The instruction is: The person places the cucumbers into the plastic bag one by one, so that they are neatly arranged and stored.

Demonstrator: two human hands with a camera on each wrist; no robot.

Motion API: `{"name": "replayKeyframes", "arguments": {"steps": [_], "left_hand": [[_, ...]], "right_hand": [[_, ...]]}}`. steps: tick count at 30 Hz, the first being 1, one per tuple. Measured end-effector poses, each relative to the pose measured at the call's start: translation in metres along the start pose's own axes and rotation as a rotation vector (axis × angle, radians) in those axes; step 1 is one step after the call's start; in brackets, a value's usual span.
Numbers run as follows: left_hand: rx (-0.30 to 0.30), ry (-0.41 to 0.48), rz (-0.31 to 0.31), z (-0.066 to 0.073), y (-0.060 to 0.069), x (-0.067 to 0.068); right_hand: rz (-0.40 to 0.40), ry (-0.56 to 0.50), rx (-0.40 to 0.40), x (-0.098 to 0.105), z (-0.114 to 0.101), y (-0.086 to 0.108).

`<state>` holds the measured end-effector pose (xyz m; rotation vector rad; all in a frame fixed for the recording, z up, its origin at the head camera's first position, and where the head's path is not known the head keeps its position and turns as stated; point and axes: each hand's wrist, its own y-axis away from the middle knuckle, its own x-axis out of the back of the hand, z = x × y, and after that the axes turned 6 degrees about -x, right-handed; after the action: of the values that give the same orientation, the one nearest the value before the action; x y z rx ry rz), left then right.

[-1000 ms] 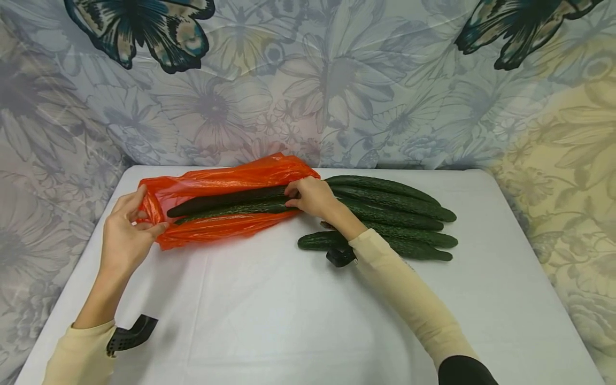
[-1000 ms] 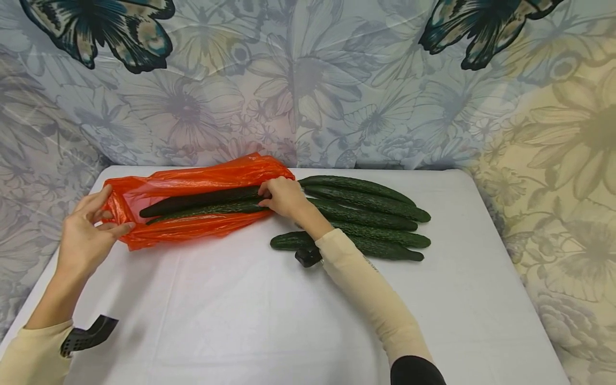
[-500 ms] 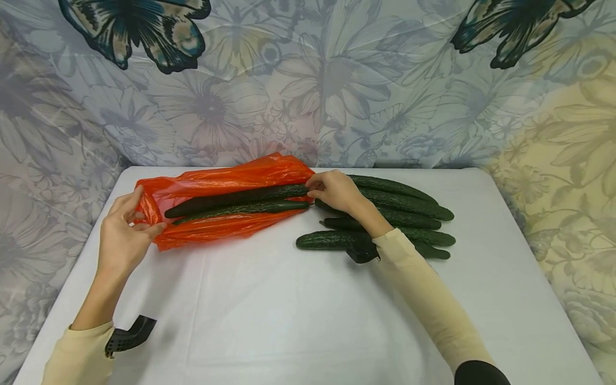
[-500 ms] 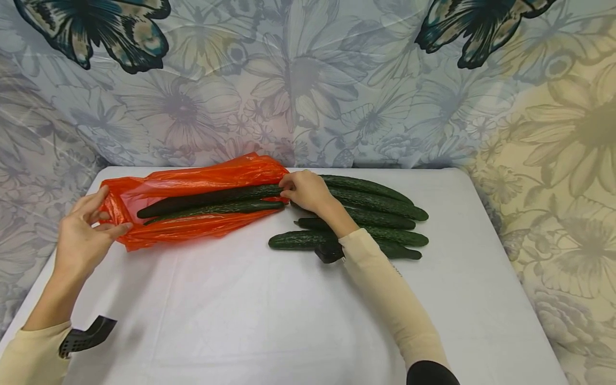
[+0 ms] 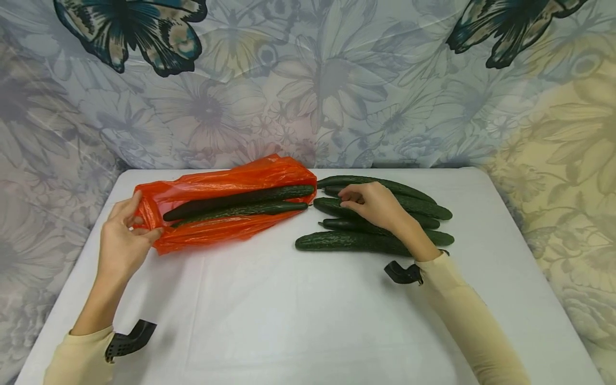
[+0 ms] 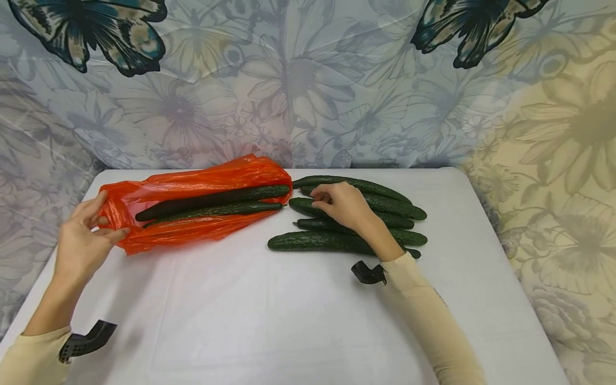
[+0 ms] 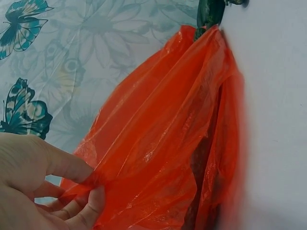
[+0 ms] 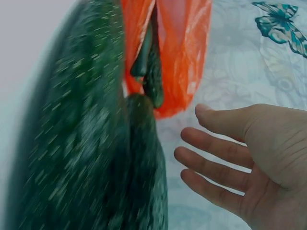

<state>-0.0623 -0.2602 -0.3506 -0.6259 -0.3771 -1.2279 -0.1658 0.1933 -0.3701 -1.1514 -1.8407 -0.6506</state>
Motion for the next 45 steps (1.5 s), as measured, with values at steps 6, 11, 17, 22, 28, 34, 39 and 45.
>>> {"name": "replayKeyframes", "arguments": {"steps": [6, 11, 17, 22, 28, 34, 39, 45], "left_hand": [[-0.014, 0.007, 0.007, 0.004, -0.001, -0.001], [0.007, 0.004, 0.005, 0.005, 0.000, 0.000], [0.022, -0.002, 0.014, 0.005, 0.001, 0.001], [0.031, -0.003, 0.012, 0.006, 0.001, 0.002], [0.036, -0.006, 0.002, 0.008, -0.001, 0.005], [0.039, 0.007, 0.004, 0.009, 0.000, 0.004], [0.034, 0.027, 0.013, 0.008, 0.000, 0.002], [0.049, 0.015, 0.012, 0.006, 0.000, 0.003]], "right_hand": [[0.021, 0.013, -0.038, 0.006, 0.020, 0.042], [0.056, 0.024, -0.047, 0.006, 0.032, 0.080], [0.104, 0.040, -0.091, 0.004, 0.044, 0.115], [0.156, 0.080, -0.141, 0.004, 0.054, 0.137], [0.153, 0.100, -0.178, 0.006, 0.065, 0.151], [0.102, 0.150, -0.226, 0.006, 0.071, 0.156], [-0.006, 0.177, -0.288, 0.002, 0.074, 0.160], [-0.014, 0.151, -0.270, -0.003, 0.074, 0.164]]}}
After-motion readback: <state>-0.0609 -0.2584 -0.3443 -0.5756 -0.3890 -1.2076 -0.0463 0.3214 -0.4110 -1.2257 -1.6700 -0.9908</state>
